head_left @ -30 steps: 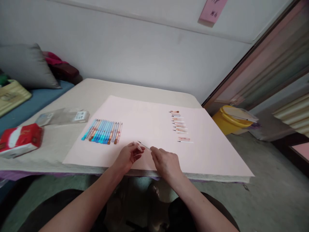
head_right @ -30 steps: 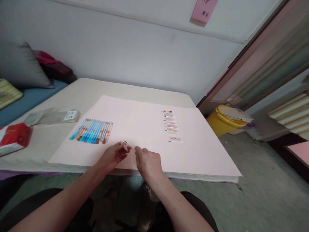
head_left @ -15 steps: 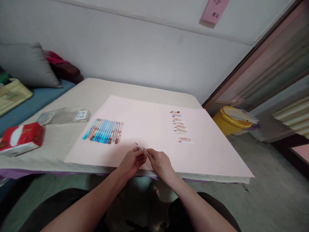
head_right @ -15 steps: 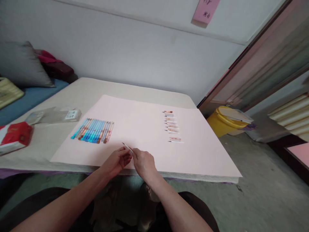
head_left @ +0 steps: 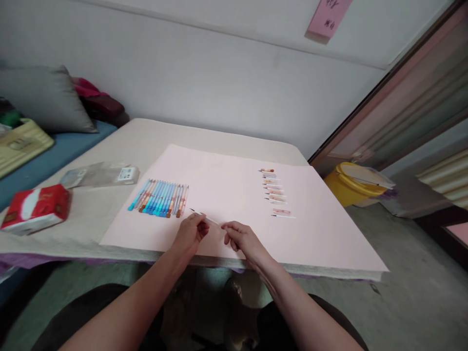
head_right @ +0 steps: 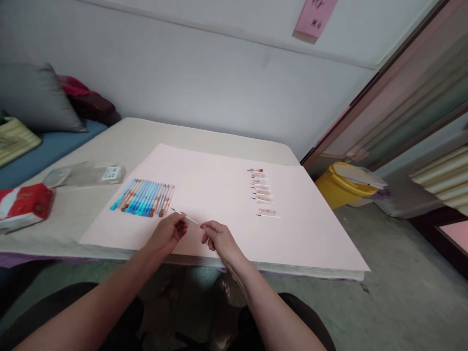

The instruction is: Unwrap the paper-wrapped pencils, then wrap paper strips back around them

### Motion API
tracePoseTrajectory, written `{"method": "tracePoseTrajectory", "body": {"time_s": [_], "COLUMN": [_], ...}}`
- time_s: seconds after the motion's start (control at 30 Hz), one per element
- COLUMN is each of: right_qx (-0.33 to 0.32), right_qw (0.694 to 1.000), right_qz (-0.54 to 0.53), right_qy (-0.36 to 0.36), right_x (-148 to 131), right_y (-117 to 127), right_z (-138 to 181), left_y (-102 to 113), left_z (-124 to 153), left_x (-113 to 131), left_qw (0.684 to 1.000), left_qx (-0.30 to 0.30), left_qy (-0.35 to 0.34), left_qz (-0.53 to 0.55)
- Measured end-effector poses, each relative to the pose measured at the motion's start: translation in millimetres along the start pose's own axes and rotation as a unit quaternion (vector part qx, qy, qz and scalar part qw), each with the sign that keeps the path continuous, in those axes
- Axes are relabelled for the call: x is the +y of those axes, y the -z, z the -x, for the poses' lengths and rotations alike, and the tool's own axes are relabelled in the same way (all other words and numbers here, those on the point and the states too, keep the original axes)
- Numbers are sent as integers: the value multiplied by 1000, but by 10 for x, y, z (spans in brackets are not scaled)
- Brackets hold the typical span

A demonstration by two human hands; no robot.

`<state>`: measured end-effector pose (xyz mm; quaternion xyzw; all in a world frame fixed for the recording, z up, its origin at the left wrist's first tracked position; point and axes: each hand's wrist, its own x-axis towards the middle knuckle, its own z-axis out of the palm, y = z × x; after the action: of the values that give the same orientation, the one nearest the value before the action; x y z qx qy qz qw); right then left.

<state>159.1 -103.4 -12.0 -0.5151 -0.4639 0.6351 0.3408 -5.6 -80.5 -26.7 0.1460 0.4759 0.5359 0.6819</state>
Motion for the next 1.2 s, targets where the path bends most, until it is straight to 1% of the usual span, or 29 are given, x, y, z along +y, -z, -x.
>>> {"method": "tracePoseTrajectory", "body": {"time_s": [0.1,0.17,0.23,0.33,0.47,0.57,0.63,0.73,0.83,0.97,1.1,1.2], "right_qx": [10,25,35,49,59,55,53,56,43,6,-2,10], "right_qw": [992,982,975,976,989,996,996,978,950,931,917,905], "right_qz": [-121,-184,-216,-208,-135,-56,15,160,272,332,370,398], "right_qy": [-18,-32,-43,-37,8,39,68,122,147,151,149,150], "right_x": [12,16,21,38,94,154,182,186,173,195,228,237], "right_y": [38,65,81,67,-9,-59,-74,-80,-84,-94,-112,-134], "right_z": [-20,-41,-68,-107,-144,-175,-199,-223,-223,-194,-167,-170], "left_y": [9,-1,-20,-53,-72,-65,-58,-50,-38,-18,-24,-39], "left_z": [-17,9,55,127,173,171,165,150,126,100,113,130], "left_x": [10,-29,-95,-207,-310,-348,-364,-386,-410,-440,-444,-427], "left_qw": [1000,1000,997,992,986,984,984,985,986,988,988,987], "left_qx": [-3,-21,-53,-94,-109,-112,-114,-117,-112,-102,-117,-132], "left_qy": [3,16,37,62,63,54,49,48,50,50,38,43], "left_qz": [-4,-14,-30,-65,-111,-126,-126,-119,-112,-105,-91,-76]}}
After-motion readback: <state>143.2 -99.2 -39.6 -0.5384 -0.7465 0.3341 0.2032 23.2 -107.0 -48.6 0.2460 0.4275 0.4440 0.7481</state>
